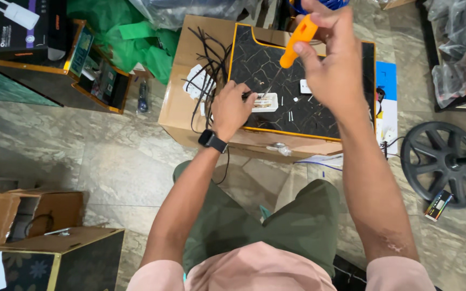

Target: The person sits at a small table and disassembles white power strips, using a screwdriver to remove screws and open the plastic casings. They separate the housing halves, handle internal wires and small components, and set screws and parts on the table while working through the units.

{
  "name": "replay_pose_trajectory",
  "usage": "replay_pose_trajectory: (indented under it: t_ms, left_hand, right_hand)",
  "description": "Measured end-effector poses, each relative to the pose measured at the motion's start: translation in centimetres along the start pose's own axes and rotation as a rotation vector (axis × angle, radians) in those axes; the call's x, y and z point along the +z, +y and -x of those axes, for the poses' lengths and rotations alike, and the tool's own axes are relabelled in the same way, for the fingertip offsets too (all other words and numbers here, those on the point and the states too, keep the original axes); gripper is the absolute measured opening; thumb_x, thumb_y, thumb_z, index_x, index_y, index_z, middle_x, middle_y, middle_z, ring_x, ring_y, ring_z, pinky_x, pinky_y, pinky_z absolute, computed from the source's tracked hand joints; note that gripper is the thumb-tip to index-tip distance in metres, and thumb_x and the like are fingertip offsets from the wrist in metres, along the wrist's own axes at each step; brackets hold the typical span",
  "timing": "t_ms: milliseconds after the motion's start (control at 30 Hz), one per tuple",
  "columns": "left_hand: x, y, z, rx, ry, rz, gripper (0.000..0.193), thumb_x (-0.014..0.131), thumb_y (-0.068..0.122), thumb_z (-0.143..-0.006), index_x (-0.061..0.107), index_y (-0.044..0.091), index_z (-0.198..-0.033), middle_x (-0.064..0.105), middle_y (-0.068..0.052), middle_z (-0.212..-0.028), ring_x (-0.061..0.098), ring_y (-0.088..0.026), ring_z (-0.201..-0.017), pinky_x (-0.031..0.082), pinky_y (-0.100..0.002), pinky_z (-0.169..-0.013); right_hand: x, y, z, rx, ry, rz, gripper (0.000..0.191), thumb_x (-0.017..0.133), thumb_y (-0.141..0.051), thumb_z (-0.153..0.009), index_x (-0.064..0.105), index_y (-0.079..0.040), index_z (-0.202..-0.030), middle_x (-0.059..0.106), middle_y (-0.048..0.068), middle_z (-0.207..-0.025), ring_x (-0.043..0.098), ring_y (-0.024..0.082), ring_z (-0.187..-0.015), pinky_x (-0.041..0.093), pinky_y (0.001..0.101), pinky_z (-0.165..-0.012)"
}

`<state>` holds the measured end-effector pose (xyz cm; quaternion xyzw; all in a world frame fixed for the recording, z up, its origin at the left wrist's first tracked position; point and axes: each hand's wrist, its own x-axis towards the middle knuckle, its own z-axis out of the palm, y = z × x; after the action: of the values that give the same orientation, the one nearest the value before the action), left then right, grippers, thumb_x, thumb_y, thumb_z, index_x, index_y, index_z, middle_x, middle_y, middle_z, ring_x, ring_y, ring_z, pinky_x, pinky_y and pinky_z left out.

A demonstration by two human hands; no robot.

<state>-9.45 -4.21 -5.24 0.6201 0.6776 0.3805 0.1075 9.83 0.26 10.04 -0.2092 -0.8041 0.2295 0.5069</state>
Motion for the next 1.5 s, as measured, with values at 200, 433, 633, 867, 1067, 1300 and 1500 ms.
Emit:
replay_pose_trajectory:
  t_ms: [200,433,633,867,1067,1300,1500]
  left_hand:
    - [0.8,-0.1,0.8,0.033,0.094,-0.002,0.019,0.076,0.030,-0.088,0.073,0.012,-0.096,0.063,-0.009,-0.095,0.066,-0.037,-0.085,0.052,-0.050,-0.070]
    - [0.4,0.0,0.7,0.040,0.099,0.015,0.020,0.075,0.030,-0.089,0.072,0.011,-0.095,0.063,-0.009,-0.094,0.066,-0.037,-0.083,0.051,-0.050,-0.070]
    - [0.4,0.0,0.8,0.035,0.104,-0.026,0.020,0.075,0.031,-0.090,0.072,0.012,-0.094,0.062,-0.010,-0.094,0.066,-0.039,-0.084,0.051,-0.051,-0.068]
    - [0.0,0.1,0.6,-0.001,0.063,-0.034,0.019,0.075,0.032,-0.089,0.072,0.014,-0.094,0.063,-0.009,-0.095,0.066,-0.039,-0.081,0.050,-0.053,-0.066]
    - [0.3,0.0,1.0,0.025,0.100,-0.001,0.020,0.075,0.032,-0.091,0.070,0.013,-0.093,0.063,-0.009,-0.094,0.066,-0.038,-0.081,0.051,-0.052,-0.067]
    - [0.4,-0.2,0.6,0.009,0.079,-0.012,0.019,0.076,0.031,-0.088,0.071,0.013,-0.094,0.063,-0.009,-0.093,0.066,-0.039,-0.080,0.051,-0.052,-0.067]
    - [0.6,-0.4,0.7,0.023,0.091,-0.021,0.019,0.076,0.032,-0.089,0.072,0.013,-0.094,0.064,-0.009,-0.094,0.066,-0.038,-0.084,0.051,-0.051,-0.068]
  right_hand:
    - [0.3,-0.9,0.8,0.018,0.094,0.044,0.038,0.084,0.014,-0.103,0.050,0.002,-0.115,0.059,0.011,-0.117,0.066,0.017,-0.102,0.059,0.0301,-0.089]
    - [-0.2,-1.7,0.2,0.030,0.056,0.086,0.035,0.082,-0.001,-0.103,0.049,-0.001,-0.117,0.063,0.010,-0.121,0.065,0.017,-0.104,0.055,0.0291,-0.094]
    - [0.3,-1.6,0.8,0.059,0.138,0.138,0.034,0.083,0.001,-0.100,0.052,0.002,-0.113,0.065,0.015,-0.110,0.065,0.022,-0.100,0.054,0.0323,-0.090]
    - [0.0,-1.0,0.8,0.130,0.063,-0.112,0.028,0.073,-0.001,-0.100,0.051,-0.001,-0.118,0.063,0.008,-0.121,0.064,0.014,-0.112,0.054,0.0294,-0.098]
    - [0.6,0.2,1.1,0.196,0.253,0.097,0.031,0.080,0.001,-0.096,0.053,0.001,-0.110,0.064,0.013,-0.112,0.065,0.017,-0.095,0.057,0.0304,-0.085]
    - [-0.1,0.2,1.5,0.193,0.085,-0.271,0.028,0.069,-0.003,-0.099,0.046,-0.002,-0.116,0.061,0.007,-0.126,0.069,0.011,-0.110,0.057,0.0262,-0.098]
    - [0.9,-0.5,1.2,0.091,0.204,0.315,0.042,0.090,-0.003,-0.093,0.053,0.000,-0.114,0.069,0.016,-0.114,0.068,0.020,-0.095,0.058,0.0333,-0.084]
